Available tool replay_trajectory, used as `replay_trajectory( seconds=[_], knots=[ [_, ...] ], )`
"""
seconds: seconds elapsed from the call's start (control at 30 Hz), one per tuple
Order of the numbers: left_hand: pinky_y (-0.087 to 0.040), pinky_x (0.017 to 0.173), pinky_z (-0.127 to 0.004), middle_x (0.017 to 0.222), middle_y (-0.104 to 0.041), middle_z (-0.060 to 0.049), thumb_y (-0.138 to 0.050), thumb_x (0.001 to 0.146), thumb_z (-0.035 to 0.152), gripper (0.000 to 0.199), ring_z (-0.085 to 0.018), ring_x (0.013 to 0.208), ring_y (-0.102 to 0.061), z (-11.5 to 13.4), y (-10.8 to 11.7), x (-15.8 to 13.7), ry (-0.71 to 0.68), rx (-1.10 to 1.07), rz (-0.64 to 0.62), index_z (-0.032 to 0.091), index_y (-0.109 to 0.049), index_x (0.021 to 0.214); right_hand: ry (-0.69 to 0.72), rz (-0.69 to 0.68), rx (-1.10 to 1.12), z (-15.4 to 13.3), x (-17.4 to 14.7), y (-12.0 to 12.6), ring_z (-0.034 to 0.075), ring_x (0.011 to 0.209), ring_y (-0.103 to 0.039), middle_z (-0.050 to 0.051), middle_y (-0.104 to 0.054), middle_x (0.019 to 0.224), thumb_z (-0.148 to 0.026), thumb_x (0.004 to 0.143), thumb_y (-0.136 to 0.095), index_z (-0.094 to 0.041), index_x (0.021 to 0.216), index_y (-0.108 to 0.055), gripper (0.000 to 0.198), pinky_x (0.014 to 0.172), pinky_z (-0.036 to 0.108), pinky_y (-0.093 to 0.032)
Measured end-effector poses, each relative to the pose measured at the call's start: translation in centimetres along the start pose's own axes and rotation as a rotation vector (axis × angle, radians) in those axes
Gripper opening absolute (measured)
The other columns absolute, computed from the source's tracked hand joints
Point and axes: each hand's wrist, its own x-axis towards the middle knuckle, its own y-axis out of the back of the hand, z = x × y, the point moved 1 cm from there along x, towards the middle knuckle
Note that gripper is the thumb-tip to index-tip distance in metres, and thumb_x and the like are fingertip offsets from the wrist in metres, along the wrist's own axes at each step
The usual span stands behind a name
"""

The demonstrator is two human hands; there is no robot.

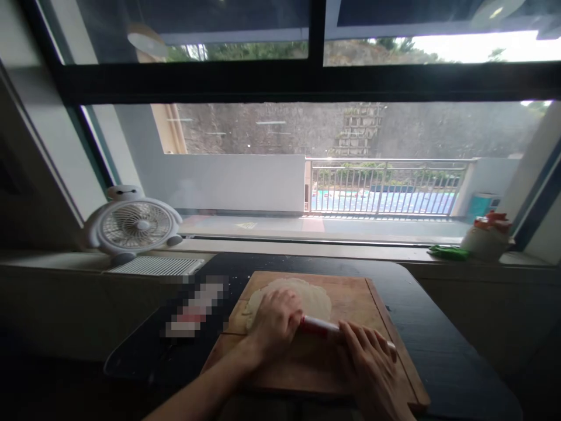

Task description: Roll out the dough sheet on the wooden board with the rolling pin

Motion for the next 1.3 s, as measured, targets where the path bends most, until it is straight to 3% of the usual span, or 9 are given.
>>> replay_trajectory(
  seconds=[0.13,0.23,0.4,0.5,0.67,0.87,1.0,1.17,1.3],
  knots=[
    [-0.028,0.104,-0.042,0.126,-0.049,-0.002,-0.045,0.079,0.024,0.046,-0.022,0.119,-0.04,-1.7,0.9,-5.3,-0.132,0.032,-0.001,0.026,-0.041,0.125,0.046,-0.066,0.077,0.6,0.6,-0.1,0.017,0.093,-0.052,0.0,-0.059,0.107,-0.026,0.081,-0.048,-0.031,0.118,-0.047,0.038,0.079,0.029,-0.036],
    [-0.028,0.105,-0.04,0.118,-0.055,0.002,-0.045,0.078,0.024,0.043,-0.02,0.113,-0.045,-4.8,2.0,-6.3,-0.065,0.028,-0.077,0.033,-0.044,0.12,0.092,-0.148,0.158,-0.5,2.9,-0.3,0.015,0.086,-0.054,-0.002,-0.061,0.098,-0.026,0.08,-0.047,-0.032,0.106,-0.055,0.028,0.075,0.025,-0.038],
    [-0.024,0.104,-0.045,0.112,-0.059,0.002,-0.045,0.079,0.032,0.037,-0.02,0.107,-0.05,-11.6,3.1,-6.7,0.111,0.067,-0.084,0.037,-0.049,0.116,0.175,-0.377,0.377,-3.8,10.5,-2.8,0.011,0.072,-0.054,-0.002,-0.063,0.079,-0.031,0.083,-0.043,-0.025,0.086,-0.064,0.022,0.065,0.02,-0.037],
    [-0.028,0.1,-0.046,0.112,-0.059,0.001,-0.045,0.08,0.039,0.033,-0.021,0.107,-0.05,-13.8,3.1,-6.6,0.183,0.063,-0.101,0.033,-0.053,0.112,0.037,-0.531,0.434,-5.2,15.4,-5.9,0.01,0.063,-0.053,-0.002,-0.063,0.071,-0.032,0.085,-0.039,-0.02,0.081,-0.065,0.029,0.059,0.02,-0.035],
    [-0.026,0.098,-0.044,0.099,-0.063,0.0,-0.035,0.085,0.043,0.031,-0.019,0.096,-0.054,-11.2,2.9,-3.1,0.205,0.061,-0.046,0.029,-0.06,0.095,-0.193,-0.347,0.293,-5.9,19.2,-9.9,0.017,0.083,-0.055,0.007,-0.063,0.088,-0.025,0.084,-0.037,-0.016,0.086,-0.064,0.028,0.072,0.025,-0.037],
    [-0.035,0.078,-0.038,0.084,-0.061,-0.004,-0.025,0.088,0.042,0.041,-0.02,0.085,-0.054,-7.1,1.3,0.9,0.21,0.106,-0.04,0.021,-0.059,0.081,-0.29,-0.286,0.195,-6.0,18.2,-9.3,0.022,0.093,-0.051,0.011,-0.059,0.094,-0.022,0.083,-0.035,-0.014,0.09,-0.061,0.028,0.079,0.032,-0.038],
    [-0.035,0.076,-0.037,0.086,-0.061,-0.005,-0.029,0.085,0.048,0.041,-0.022,0.086,-0.054,-7.2,0.8,-0.3,0.2,0.117,-0.082,0.022,-0.061,0.086,-0.298,-0.312,0.177,-6.7,16.4,-8.0,0.023,0.094,-0.049,0.011,-0.057,0.096,-0.03,0.083,-0.037,-0.017,0.091,-0.06,0.028,0.079,0.036,-0.038],
    [-0.033,0.081,-0.039,0.098,-0.061,-0.007,-0.033,0.083,0.051,0.045,-0.023,0.091,-0.053,-7.5,0.3,-2.8,0.14,0.166,0.002,0.02,-0.058,0.103,-0.22,-0.195,0.199,-7.5,13.7,-6.9,0.023,0.101,-0.044,0.007,-0.055,0.101,-0.035,0.081,-0.041,-0.021,0.095,-0.057,0.026,0.086,0.038,-0.032],
    [-0.031,0.085,-0.042,0.094,-0.063,-0.007,-0.035,0.082,0.053,0.046,-0.023,0.088,-0.054,-7.2,0.1,-2.8,0.142,0.214,0.039,0.019,-0.059,0.101,-0.196,-0.189,0.204,-7.4,13.7,-6.9,0.022,0.102,-0.042,0.007,-0.055,0.1,-0.036,0.082,-0.04,-0.021,0.094,-0.058,0.026,0.089,0.037,-0.028]
  ],
)
